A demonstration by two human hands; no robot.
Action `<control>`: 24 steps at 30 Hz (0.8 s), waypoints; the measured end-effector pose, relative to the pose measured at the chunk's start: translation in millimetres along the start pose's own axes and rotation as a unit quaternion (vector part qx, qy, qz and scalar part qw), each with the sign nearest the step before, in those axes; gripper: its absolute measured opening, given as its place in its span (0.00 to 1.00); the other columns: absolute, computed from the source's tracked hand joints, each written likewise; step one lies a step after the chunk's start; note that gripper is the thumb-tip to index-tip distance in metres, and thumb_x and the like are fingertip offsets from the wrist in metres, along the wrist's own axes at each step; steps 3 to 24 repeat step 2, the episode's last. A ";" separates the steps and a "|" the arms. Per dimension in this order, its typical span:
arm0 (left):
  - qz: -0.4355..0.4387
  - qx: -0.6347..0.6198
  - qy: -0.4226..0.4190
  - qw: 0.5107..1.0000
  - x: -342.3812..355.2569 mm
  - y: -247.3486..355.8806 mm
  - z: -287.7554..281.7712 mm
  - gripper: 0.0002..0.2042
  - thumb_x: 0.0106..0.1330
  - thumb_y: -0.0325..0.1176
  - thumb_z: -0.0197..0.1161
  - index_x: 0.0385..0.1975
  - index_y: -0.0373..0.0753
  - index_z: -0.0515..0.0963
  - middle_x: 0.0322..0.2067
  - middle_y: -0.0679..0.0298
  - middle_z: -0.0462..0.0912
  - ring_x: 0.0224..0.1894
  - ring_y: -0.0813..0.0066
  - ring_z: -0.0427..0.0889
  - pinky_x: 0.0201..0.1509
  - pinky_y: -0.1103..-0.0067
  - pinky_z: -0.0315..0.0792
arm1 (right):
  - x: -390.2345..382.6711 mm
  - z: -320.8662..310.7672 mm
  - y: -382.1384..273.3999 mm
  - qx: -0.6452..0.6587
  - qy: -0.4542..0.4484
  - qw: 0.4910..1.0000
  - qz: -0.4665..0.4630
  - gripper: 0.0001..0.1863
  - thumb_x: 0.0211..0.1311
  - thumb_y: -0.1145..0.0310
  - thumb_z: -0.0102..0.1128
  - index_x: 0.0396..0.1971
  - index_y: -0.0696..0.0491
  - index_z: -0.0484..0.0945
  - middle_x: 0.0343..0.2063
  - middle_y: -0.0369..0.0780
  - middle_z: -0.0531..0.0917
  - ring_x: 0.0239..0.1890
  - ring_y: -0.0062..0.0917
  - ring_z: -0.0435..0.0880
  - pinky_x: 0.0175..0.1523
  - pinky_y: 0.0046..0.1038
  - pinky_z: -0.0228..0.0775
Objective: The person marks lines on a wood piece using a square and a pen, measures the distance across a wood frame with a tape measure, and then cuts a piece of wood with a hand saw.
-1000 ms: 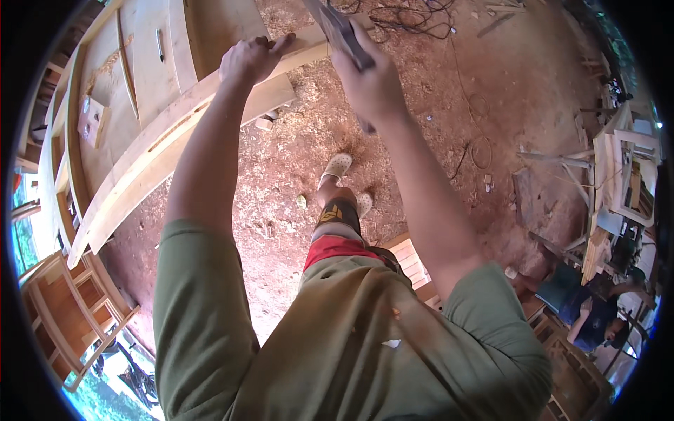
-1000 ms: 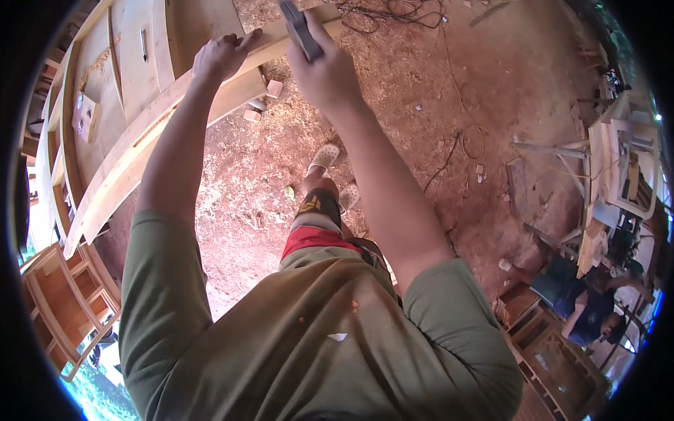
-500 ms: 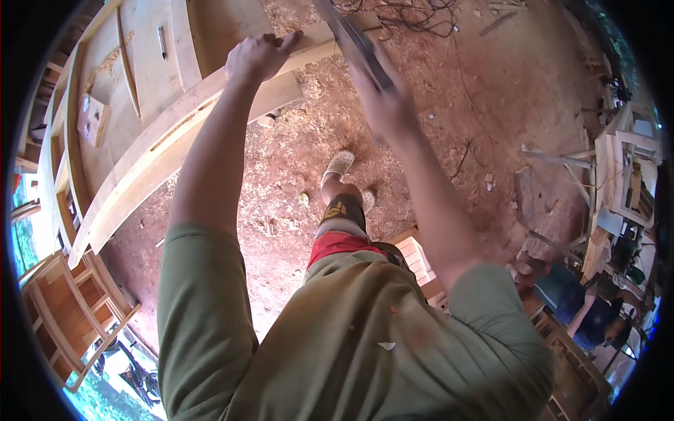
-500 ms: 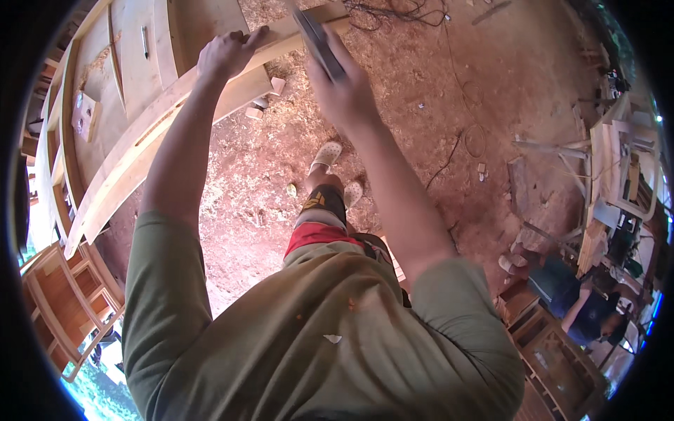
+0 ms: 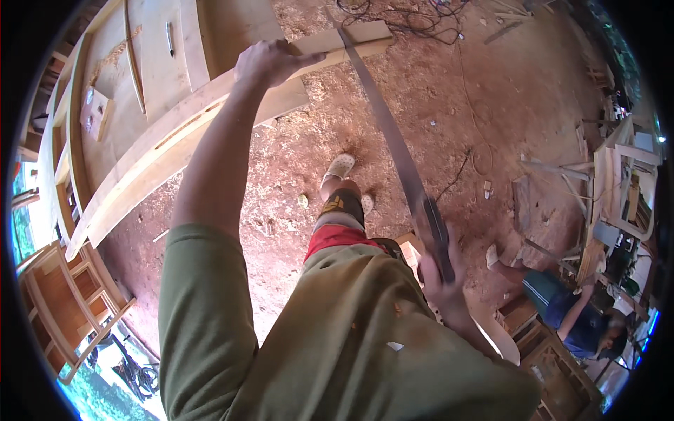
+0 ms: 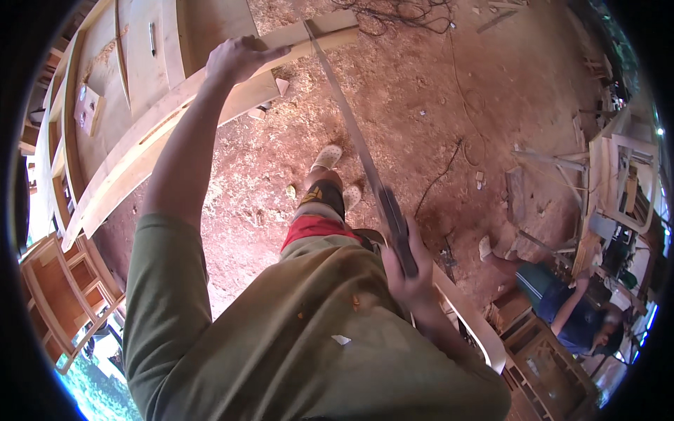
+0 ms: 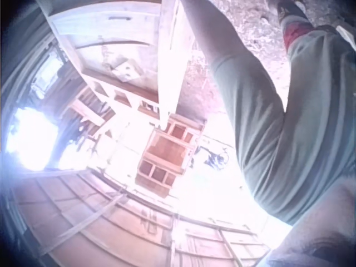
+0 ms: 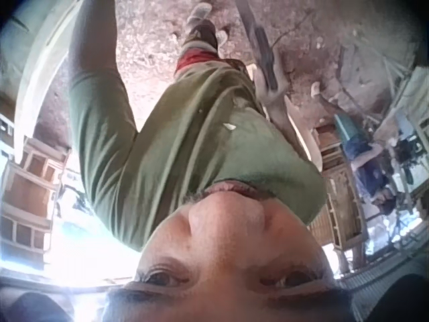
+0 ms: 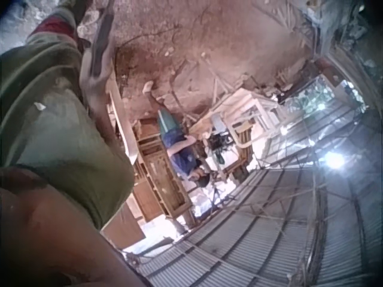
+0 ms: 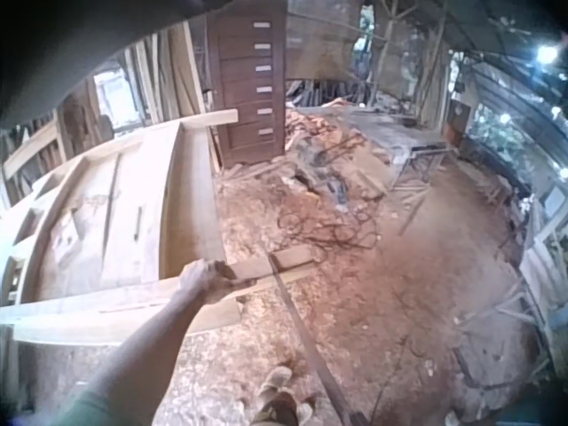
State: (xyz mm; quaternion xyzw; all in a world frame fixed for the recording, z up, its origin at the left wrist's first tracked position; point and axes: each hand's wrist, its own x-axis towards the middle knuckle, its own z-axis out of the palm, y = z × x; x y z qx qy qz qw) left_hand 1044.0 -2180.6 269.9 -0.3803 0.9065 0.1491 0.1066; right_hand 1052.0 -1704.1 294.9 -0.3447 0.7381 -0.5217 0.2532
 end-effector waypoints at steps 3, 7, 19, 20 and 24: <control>-0.010 -0.002 -0.002 1.000 -3.8 -1.9 -3.0 0.38 0.51 0.81 0.52 0.42 0.55 0.88 0.35 0.62 0.88 0.44 0.66 0.87 0.51 0.67 0.78 | 44.5 15.0 9.8 -0.009 -0.003 0.998 -0.062 0.32 0.68 0.78 0.52 0.69 0.69 0.54 0.59 0.53 0.76 0.57 0.26 0.78 0.55 0.24 0.71; -0.010 -0.002 -0.002 1.000 -3.8 -1.9 -3.0 0.38 0.51 0.81 0.52 0.42 0.55 0.88 0.35 0.62 0.88 0.44 0.66 0.87 0.51 0.67 0.78 | 44.5 15.0 9.8 -0.009 -0.003 0.998 -0.062 0.32 0.68 0.78 0.52 0.69 0.69 0.54 0.59 0.53 0.76 0.57 0.26 0.78 0.55 0.24 0.71; -0.010 -0.002 -0.002 1.000 -3.8 -1.9 -3.0 0.38 0.51 0.81 0.52 0.42 0.55 0.88 0.35 0.62 0.88 0.44 0.66 0.87 0.51 0.67 0.78 | 44.5 15.0 9.8 -0.009 -0.003 0.998 -0.062 0.32 0.68 0.78 0.52 0.69 0.69 0.54 0.59 0.53 0.76 0.57 0.26 0.78 0.55 0.24 0.71; -0.010 -0.002 -0.002 1.000 -3.8 -1.9 -3.0 0.38 0.51 0.81 0.52 0.42 0.55 0.88 0.35 0.62 0.88 0.44 0.66 0.87 0.51 0.67 0.78 | 44.5 15.0 9.8 -0.009 -0.003 0.998 -0.062 0.32 0.68 0.78 0.52 0.69 0.69 0.54 0.59 0.53 0.76 0.57 0.26 0.78 0.55 0.24 0.71; -0.010 -0.002 -0.002 1.000 -3.8 -1.9 -3.0 0.38 0.51 0.81 0.52 0.42 0.55 0.88 0.35 0.62 0.88 0.44 0.66 0.87 0.51 0.67 0.78 | 44.5 15.0 9.8 -0.009 -0.003 0.998 -0.062 0.32 0.68 0.78 0.52 0.69 0.69 0.54 0.59 0.53 0.76 0.57 0.26 0.78 0.55 0.24 0.71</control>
